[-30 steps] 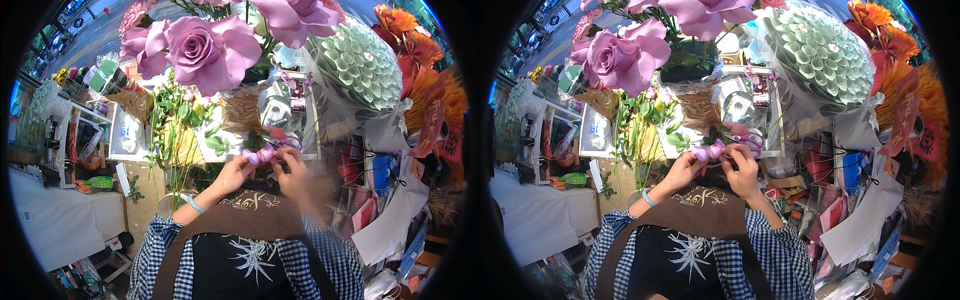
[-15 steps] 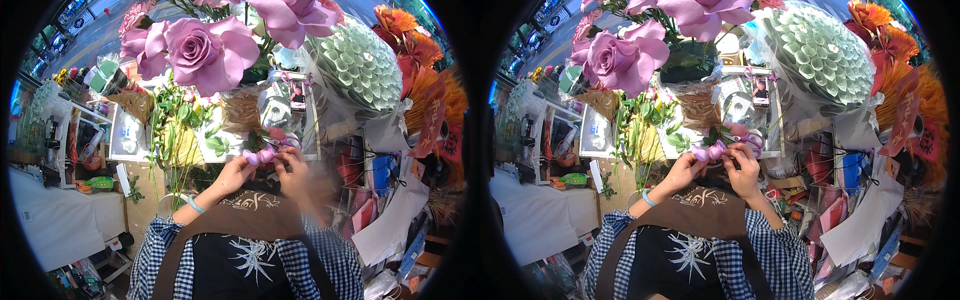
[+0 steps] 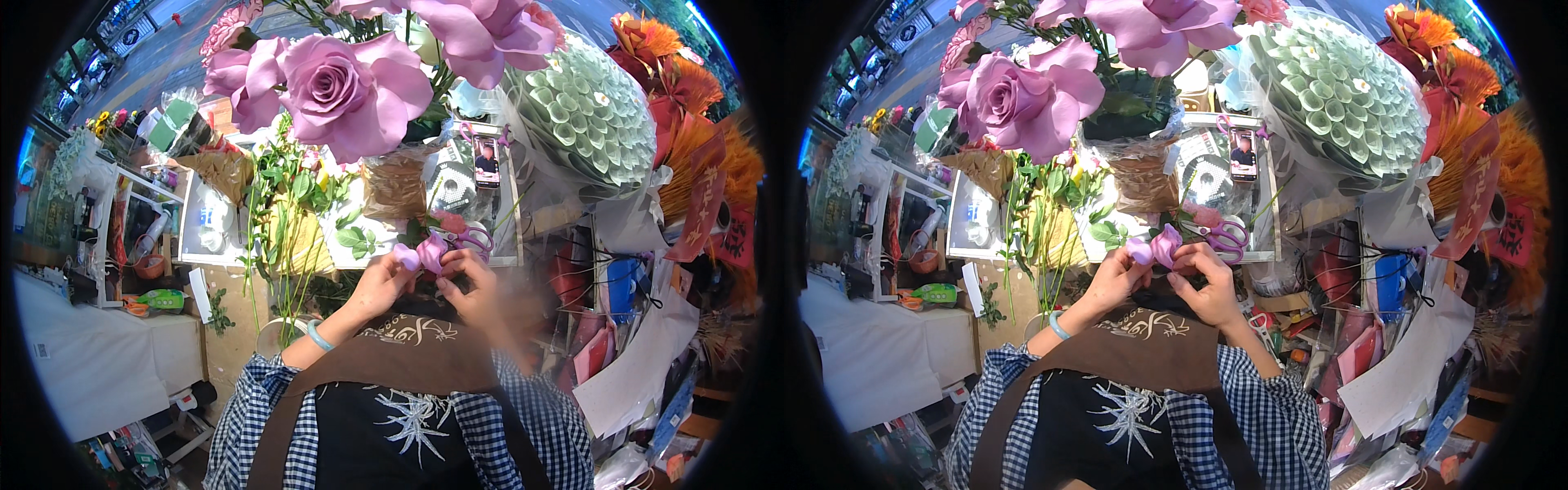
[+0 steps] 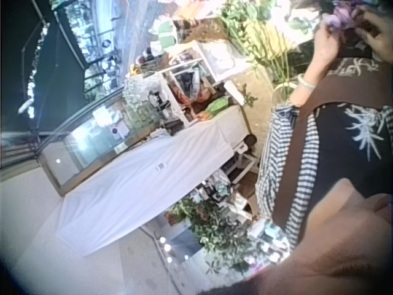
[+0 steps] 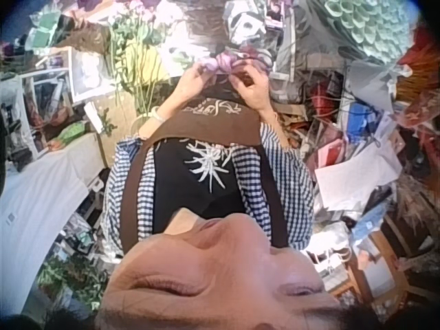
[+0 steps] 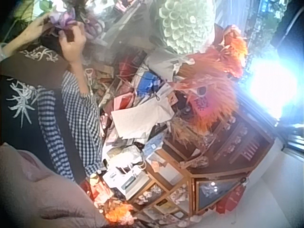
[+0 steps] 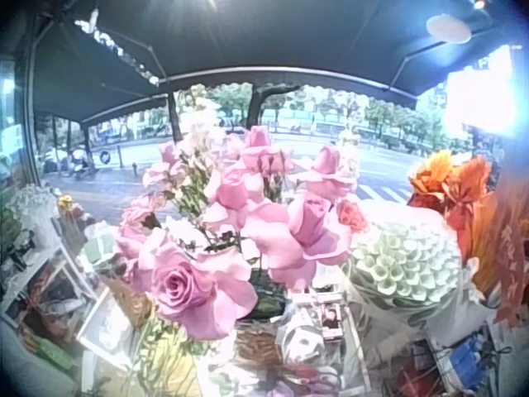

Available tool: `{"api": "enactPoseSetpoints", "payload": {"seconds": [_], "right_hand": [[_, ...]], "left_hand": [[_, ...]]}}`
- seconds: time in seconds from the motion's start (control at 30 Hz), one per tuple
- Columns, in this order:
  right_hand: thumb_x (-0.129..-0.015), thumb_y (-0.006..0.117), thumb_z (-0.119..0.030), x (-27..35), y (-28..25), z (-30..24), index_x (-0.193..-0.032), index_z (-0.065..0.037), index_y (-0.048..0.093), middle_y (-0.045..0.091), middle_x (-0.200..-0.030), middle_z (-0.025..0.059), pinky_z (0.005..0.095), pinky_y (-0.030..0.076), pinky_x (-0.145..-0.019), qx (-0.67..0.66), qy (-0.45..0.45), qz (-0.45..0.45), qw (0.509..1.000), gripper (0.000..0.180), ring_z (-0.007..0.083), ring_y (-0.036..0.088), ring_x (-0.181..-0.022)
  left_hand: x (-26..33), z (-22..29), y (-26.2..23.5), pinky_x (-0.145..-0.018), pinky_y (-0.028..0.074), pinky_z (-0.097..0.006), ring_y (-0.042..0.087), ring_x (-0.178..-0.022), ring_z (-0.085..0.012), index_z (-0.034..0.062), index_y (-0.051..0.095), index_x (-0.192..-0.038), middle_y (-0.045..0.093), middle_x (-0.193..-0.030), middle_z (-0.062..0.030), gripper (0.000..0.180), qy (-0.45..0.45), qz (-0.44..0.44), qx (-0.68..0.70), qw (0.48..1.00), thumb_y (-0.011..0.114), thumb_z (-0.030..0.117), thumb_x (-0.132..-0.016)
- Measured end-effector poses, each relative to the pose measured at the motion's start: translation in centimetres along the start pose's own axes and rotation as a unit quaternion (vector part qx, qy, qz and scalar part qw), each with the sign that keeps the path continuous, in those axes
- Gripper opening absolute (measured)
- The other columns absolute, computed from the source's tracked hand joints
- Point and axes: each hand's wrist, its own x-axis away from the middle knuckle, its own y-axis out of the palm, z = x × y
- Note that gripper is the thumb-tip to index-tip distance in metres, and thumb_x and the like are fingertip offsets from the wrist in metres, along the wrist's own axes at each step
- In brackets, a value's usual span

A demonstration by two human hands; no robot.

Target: The person arranges artificial pink roses and other flowers into a bouquet on a cluttered workbench. They repeatedly pick up individual roses, adjust petals, and place them into a growing arrangement while occasionally trimming stems with scissors.

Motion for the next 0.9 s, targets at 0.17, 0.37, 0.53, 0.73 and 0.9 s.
{"api": "enactPoseSetpoints", "payload": {"seconds": [0.17, 0.37, 0.53, 0.73, 0.9], "right_hand": [[-0.075, 0.073, -0.003, -0.4, 0.3, -0.4, -0.091, 0.002, 0.059, 0.056, -0.101, 0.0083, 0.0251, 0.048, -0.062, 0.015, 0.048, 0.010, 0.999, 0.022, 0.0136, 0.059, -0.073], [-0.071, 0.075, -0.007, -0.9, 0.8, -0.4, -0.090, 0.000, 0.060, 0.056, -0.100, 0.0105, 0.0326, 0.049, -0.065, 0.232, -0.111, 0.046, 0.965, 0.025, 0.0248, 0.059, -0.079], [-0.070, 0.074, -0.013, -0.4, 1.7, -0.5, -0.088, -0.005, 0.064, 0.058, -0.103, 0.0077, 0.0395, 0.045, -0.083, 0.369, -0.217, 0.079, 0.900, 0.022, 0.0299, 0.055, -0.095], [-0.068, 0.076, -0.012, -1.1, 1.7, -0.5, -0.087, -0.005, 0.064, 0.059, -0.091, 0.0071, 0.0399, 0.043, -0.079, 0.277, -0.177, 0.075, 0.941, 0.023, 0.0287, 0.054, -0.091], [-0.067, 0.077, -0.011, -1.5, 1.9, -0.5, -0.086, -0.006, 0.062, 0.058, -0.081, 0.0069, 0.0406, 0.041, -0.073, 0.230, -0.122, 0.092, 0.961, 0.025, 0.0272, 0.054, -0.084]], "left_hand": [[-0.1, 0.0, 0.0, -0.054, 0.039, -0.022, 0.049, -0.058, -0.0063, 0.0062, 0.058, -0.095, 0.058, -0.067, 0.0010, 0.010, -0.025, -0.009, -0.016, 1.000, 0.053, 0.015, -0.094], [-0.1, 0.3, 0.3, -0.053, 0.040, -0.022, 0.050, -0.057, -0.0061, 0.0053, 0.058, -0.096, 0.059, -0.068, 0.0003, 0.008, 0.008, 0.017, -0.020, 1.000, 0.054, 0.011, -0.093], [-0.3, 0.2, 0.1, -0.051, 0.040, -0.021, 0.051, -0.056, -0.0060, 0.0030, 0.057, -0.099, 0.060, -0.068, -0.0008, 0.010, -0.014, 0.033, 0.015, 0.999, 0.055, 0.011, -0.092], [-0.3, 0.7, 0.4, -0.050, 0.041, -0.021, 0.051, -0.056, -0.0061, 0.0030, 0.058, -0.101, 0.060, -0.069, -0.0008, 0.011, -0.001, 0.031, 0.011, 0.999, 0.055, 0.010, -0.092], [-0.2, 1.0, 0.7, -0.050, 0.040, -0.020, 0.053, -0.056, -0.0060, 0.0048, 0.059, -0.098, 0.060, -0.070, -0.0006, 0.007, 0.029, 0.021, 0.019, 0.999, 0.055, 0.008, -0.093]]}}
